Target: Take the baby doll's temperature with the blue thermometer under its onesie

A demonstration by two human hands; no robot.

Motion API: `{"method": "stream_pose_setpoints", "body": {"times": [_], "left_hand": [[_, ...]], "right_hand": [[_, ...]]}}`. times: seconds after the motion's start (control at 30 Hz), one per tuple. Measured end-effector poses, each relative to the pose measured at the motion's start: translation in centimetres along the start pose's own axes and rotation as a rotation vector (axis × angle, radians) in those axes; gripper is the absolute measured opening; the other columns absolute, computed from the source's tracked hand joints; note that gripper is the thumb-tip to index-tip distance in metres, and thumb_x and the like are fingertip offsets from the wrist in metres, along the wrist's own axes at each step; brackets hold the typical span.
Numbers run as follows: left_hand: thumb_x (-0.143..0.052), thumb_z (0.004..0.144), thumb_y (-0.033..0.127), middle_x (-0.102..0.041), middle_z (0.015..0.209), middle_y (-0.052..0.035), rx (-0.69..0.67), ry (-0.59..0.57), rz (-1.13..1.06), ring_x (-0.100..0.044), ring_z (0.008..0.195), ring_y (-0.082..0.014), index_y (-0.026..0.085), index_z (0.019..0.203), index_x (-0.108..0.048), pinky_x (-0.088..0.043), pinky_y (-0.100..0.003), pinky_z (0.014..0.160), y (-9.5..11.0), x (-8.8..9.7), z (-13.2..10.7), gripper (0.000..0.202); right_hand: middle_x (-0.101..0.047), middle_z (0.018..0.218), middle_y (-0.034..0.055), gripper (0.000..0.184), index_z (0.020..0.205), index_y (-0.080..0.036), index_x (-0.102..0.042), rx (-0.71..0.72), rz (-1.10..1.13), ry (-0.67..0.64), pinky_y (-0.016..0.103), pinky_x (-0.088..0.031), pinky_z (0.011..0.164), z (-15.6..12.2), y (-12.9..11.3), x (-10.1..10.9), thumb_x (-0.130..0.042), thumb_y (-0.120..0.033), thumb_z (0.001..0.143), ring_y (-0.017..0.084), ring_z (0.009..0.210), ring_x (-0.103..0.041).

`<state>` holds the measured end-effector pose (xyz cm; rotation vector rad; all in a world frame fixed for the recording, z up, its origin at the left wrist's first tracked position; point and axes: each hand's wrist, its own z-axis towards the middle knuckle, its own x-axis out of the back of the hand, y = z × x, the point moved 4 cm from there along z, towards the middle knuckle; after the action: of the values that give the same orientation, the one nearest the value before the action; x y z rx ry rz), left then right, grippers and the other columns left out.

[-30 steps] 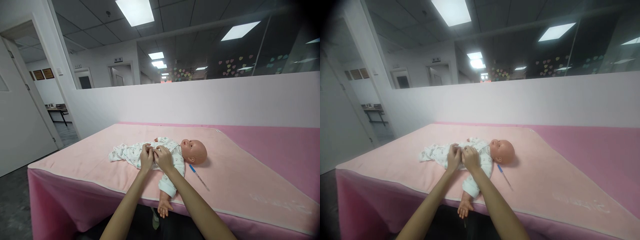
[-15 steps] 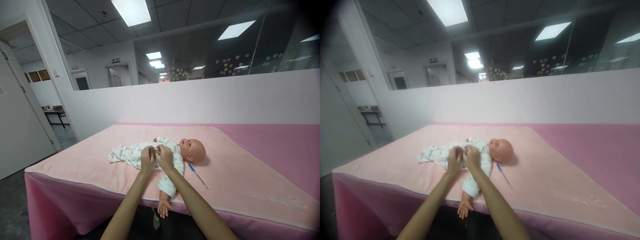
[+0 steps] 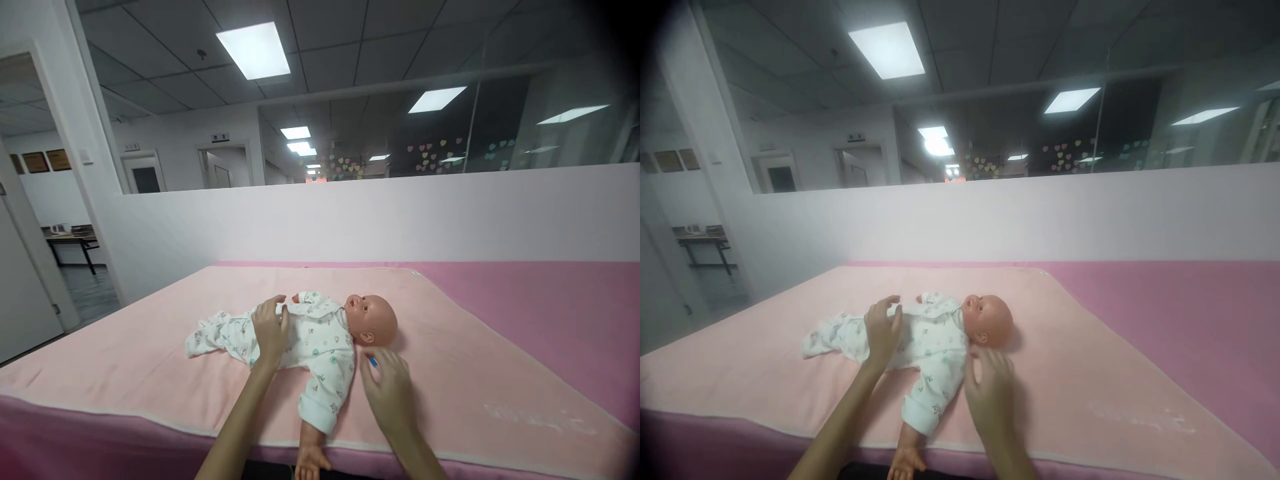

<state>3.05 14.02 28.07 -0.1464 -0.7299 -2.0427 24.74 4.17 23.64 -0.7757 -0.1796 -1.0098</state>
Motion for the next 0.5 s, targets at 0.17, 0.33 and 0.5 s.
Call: {"method": "stream_pose_setpoints", "body": {"times": [0.17,0.33,0.5], "left_hand": [[-0.04,0.079,0.033,-0.06,0.088,-0.0021,-0.12,-0.363,-0.166,-0.051,0.084,-0.0146,0.019,0.089,-0.057,-0.037,-0.027,0.078,2.6,-5.7,3.3,0.024],[-0.051,0.069,0.046,-0.059,0.102,-0.0037,-0.036,-0.914,-0.393,-0.052,0.094,-0.0171,0.019,0.095,-0.061,-0.038,-0.025,0.082,2.2,-10.6,1.2,0.038],[-0.051,0.066,0.05,-0.061,0.09,-0.0031,-0.041,-0.873,-0.469,-0.053,0.082,-0.0157,0.016,0.083,-0.064,-0.038,-0.023,0.075,1.3,-9.9,0.3,0.04]], "right_hand": [[-0.061,0.084,0.0079,0.023,0.082,-0.017,-0.061,-0.104,-0.404,-0.194,0.035,-0.037,0.073,-3.0,5.9,1.8,-0.045,-0.032,0.077,0.023,0.081,-0.054],[-0.062,0.096,0.0071,0.026,0.082,-0.019,-0.065,-0.114,-0.469,-0.322,0.036,-0.037,0.081,-4.0,6.4,2.3,-0.041,-0.03,0.078,0.023,0.091,-0.054],[-0.065,0.084,0.0023,0.028,0.086,-0.023,-0.062,-0.39,-0.306,-0.245,0.029,-0.043,0.062,-3.2,5.7,5.0,-0.038,-0.036,0.079,0.019,0.074,-0.059]]}}
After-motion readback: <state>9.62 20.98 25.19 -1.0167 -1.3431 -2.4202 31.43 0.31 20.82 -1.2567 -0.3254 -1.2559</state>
